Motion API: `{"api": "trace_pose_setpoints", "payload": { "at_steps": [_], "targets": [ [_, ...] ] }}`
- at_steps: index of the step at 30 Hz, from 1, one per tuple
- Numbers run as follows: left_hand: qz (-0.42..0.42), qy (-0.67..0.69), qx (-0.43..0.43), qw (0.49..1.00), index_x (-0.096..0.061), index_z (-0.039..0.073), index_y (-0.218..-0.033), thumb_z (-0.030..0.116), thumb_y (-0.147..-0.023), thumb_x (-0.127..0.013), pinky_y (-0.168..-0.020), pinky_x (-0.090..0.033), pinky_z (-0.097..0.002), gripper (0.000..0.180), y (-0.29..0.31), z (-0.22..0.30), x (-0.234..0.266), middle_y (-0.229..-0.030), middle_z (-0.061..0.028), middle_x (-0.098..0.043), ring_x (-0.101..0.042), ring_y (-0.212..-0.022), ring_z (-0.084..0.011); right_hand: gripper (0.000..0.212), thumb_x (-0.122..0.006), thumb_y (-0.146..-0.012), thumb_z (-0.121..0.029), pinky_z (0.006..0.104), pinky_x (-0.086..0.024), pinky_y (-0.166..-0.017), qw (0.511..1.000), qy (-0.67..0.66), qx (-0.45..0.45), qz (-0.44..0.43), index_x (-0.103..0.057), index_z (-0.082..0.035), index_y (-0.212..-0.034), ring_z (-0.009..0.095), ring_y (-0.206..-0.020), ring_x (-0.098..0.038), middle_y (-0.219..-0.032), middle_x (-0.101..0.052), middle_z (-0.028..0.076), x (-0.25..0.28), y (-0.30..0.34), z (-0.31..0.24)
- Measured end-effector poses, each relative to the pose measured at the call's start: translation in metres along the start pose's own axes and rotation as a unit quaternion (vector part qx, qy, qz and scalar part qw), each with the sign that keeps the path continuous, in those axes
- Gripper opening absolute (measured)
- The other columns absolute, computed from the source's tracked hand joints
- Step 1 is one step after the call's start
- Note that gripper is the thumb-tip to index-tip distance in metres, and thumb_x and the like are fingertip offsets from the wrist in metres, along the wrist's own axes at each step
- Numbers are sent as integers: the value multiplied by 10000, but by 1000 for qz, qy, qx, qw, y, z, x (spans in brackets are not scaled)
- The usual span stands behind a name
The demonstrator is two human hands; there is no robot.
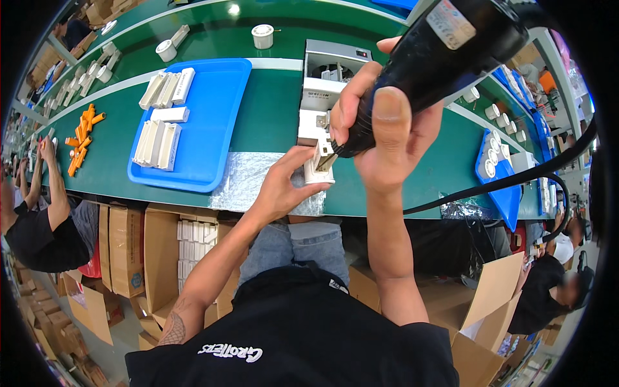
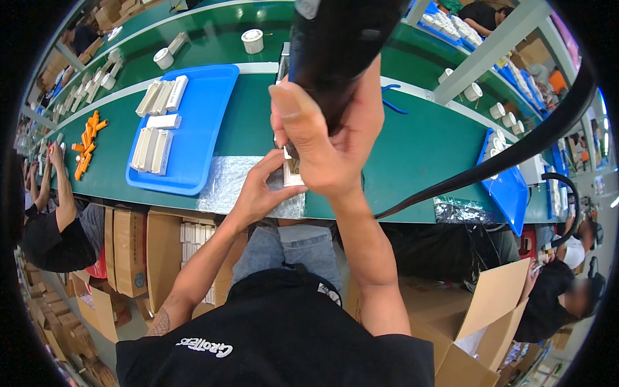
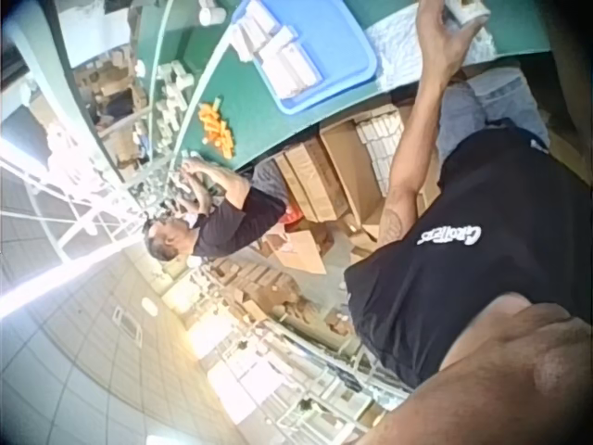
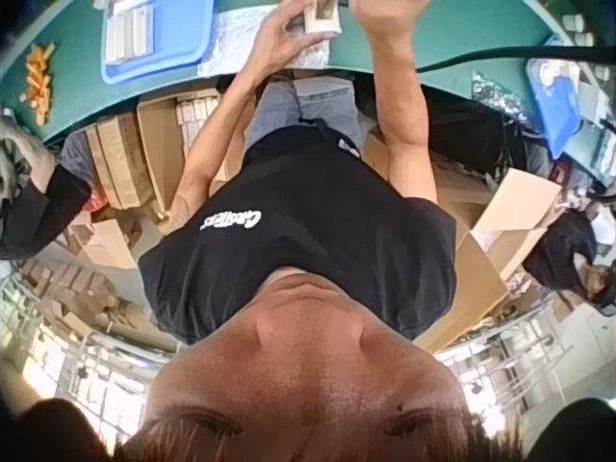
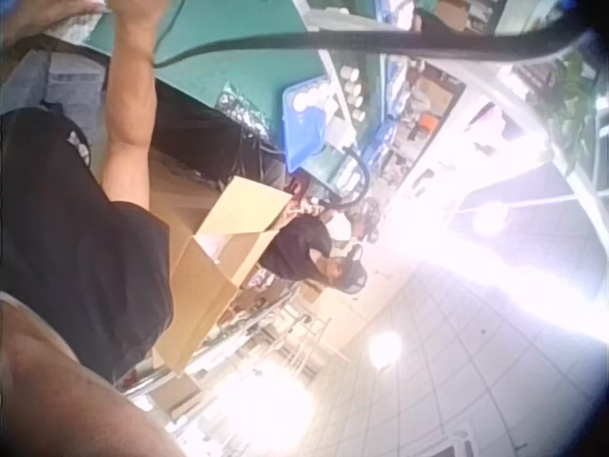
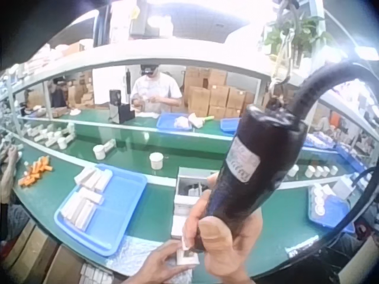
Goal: Assembling small electronic fan components at a factory workstation using an electric screwdriver.
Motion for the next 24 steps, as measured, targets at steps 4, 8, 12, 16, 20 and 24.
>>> {"api": "trace_pose_setpoints", "payload": {
  "at_steps": [4,8,12,16,20,24],
  "targets": [
    [0,-8,13,1000,-652,-6,-1415,150,-827,-931,-1063,-524,-373,669,1,0,0,-1346,-132,-675,-671,-1235,-266,581,-628,-1097,-276,281,-477,-519,999,36,-12,23,-374,47,-1508,145,-565,-564,-763,-596,117,-5,5,-2],
    [24,-21,-9,999,-646,-15,-1418,153,-826,-932,-1070,-522,-370,679,4,-7,-3,-1350,-140,-675,-673,-1237,-270,672,-598,-1099,-411,291,-487,-480,997,-38,-48,-45,-362,41,-1536,147,-532,-565,-737,-559,90,19,-10,-24],
    [8,-9,10,1000,-645,-23,-1411,157,-830,-926,-1078,-521,-371,670,5,-2,-2,-1340,-150,-682,-684,-1228,-276,535,-533,-1135,-395,327,-482,-492,995,58,68,42,-441,29,-1447,168,-524,-545,-751,-559,112,44,-41,-35],
    [14,-13,3,1000,-657,-33,-1359,153,-827,-920,-1066,-525,-366,621,3,-4,-3,-1300,-150,-689,-689,-1214,-269,365,-546,-1144,-264,342,-497,-522,996,18,76,50,-501,1,-1392,179,-548,-566,-784,-607,124,40,-56,-10],
    [16,-2,-1,1000,-664,-39,-1320,143,-824,-914,-1040,-529,-362,585,0,-2,-2,-1256,-146,-691,-694,-1175,-261,224,-722,-1052,-140,246,-450,-485,993,16,104,52,-527,-52,-1119,88,-556,-574,-779,-589,18,32,-57,19],
    [23,2,0,1000,-665,-38,-1316,134,-822,-912,-1027,-530,-362,578,2,-3,-3,-1237,-143,-693,-693,-1156,-256,229,-720,-1056,-162,248,-456,-479,997,23,54,42,-527,-53,-1116,86,-558,-573,-801,-581,11,32,-48,30]
  ]
}}
Point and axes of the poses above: each hand's wrist, its own y-axis away from the middle knuckle, its own x-axis out of the back of the hand, z = x × y, the point moved 2 cm from there along -y, towards the middle knuckle
